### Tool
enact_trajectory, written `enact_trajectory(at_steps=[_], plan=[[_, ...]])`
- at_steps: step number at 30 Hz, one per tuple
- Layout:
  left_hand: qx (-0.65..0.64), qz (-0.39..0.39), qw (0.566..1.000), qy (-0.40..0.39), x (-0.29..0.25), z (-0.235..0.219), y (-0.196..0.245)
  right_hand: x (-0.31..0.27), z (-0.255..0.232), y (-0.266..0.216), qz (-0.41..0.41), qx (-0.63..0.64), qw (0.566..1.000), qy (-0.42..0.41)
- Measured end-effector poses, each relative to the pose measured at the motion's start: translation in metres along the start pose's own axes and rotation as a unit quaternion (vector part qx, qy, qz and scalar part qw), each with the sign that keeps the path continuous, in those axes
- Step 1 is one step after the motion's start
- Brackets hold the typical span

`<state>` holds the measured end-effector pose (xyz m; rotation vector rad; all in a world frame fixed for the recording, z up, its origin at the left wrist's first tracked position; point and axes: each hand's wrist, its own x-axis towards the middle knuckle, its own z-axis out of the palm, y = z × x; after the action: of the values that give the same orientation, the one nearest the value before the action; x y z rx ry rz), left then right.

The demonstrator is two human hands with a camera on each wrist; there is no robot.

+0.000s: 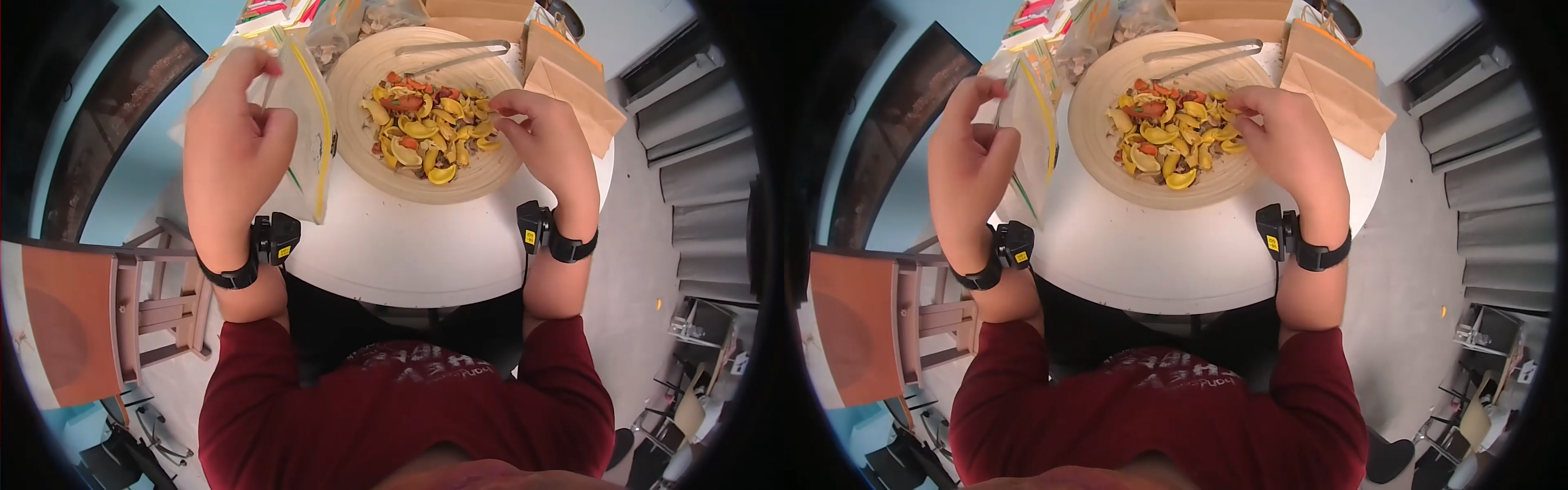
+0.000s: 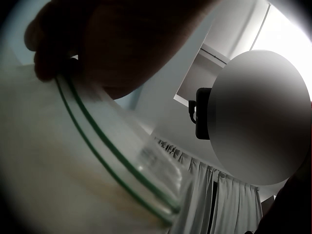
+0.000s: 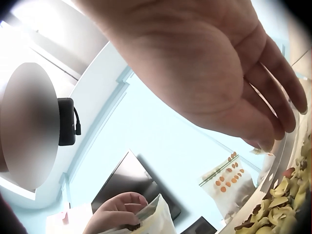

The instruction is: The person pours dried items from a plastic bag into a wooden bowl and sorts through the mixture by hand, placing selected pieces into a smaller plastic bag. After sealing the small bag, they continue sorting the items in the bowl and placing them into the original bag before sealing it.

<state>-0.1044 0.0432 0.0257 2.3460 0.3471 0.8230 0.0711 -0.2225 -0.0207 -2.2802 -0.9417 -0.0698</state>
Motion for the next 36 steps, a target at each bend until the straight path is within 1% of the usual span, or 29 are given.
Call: enact_trajectory(at_steps=[1,4,7,10,14,17,19,22,26,28,29,31,32,34,35,36], plan=[[0.006,0.013,1.0,-0.02,0.0,0.0,0.0,0.0,-0.001,-0.001,0.012,0.003,1.0,-0.013],[0.036,0.162,0.986,-0.014,0.004,0.01,-0.013,0.008,0.016,0.013,-0.072,-0.014,0.996,-0.045],[0.057,0.193,0.979,-0.044,0.002,0.019,-0.02,0.01,0.03,0.01,-0.144,-0.044,0.986,-0.07],[0.048,0.204,0.977,-0.046,0.0,0.032,-0.015,0.007,0.034,0.0,-0.137,-0.082,0.984,-0.074],[0.054,0.165,0.98,-0.1,-0.002,0.036,-0.002,0.004,0.044,0.005,-0.125,-0.122,0.984,-0.043],[0.056,0.181,0.978,-0.081,-0.004,0.038,-0.001,0.005,0.045,0.005,-0.112,-0.127,0.985,-0.045],[0.075,0.186,0.975,-0.094,-0.004,0.038,-0.002,0.009,0.047,0.008,-0.104,-0.126,0.985,-0.05],[0.081,0.187,0.973,-0.11,-0.006,0.039,-0.004,0.012,0.045,0.003,-0.054,-0.047,0.997,0.002],[0.076,0.157,0.975,-0.136,-0.006,0.041,-0.002,0.012,0.045,0.008,-0.051,-0.017,0.998,0.01],[0.069,0.171,0.975,-0.126,-0.005,0.042,-0.003,0.011,0.044,0.007,-0.059,-0.007,0.998,0.025],[0.065,0.178,0.974,-0.121,-0.004,0.043,-0.003,0.011,0.042,0.005,-0.05,0.012,0.998,0.033],[0.051,0.163,0.977,-0.127,-0.004,0.044,-0.004,0.01,0.038,-0.001,-0.034,0.051,0.997,0.048],[0.044,0.156,0.978,-0.13,-0.004,0.044,-0.005,0.01,0.038,-0.002,-0.041,0.06,0.995,0.07],[0.047,0.186,0.975,-0.115,-0.003,0.048,-0.008,0.01,0.039,-0.003,-0.053,0.077,0.989,0.115],[0.048,0.201,0.972,-0.108,-0.003,0.049,-0.009,0.009,0.037,-0.007,-0.076,0.082,0.984,0.139],[0.042,0.193,0.973,-0.119,-0.004,0.049,-0.007,0.008,0.033,-0.015,-0.099,0.088,0.978,0.162]])
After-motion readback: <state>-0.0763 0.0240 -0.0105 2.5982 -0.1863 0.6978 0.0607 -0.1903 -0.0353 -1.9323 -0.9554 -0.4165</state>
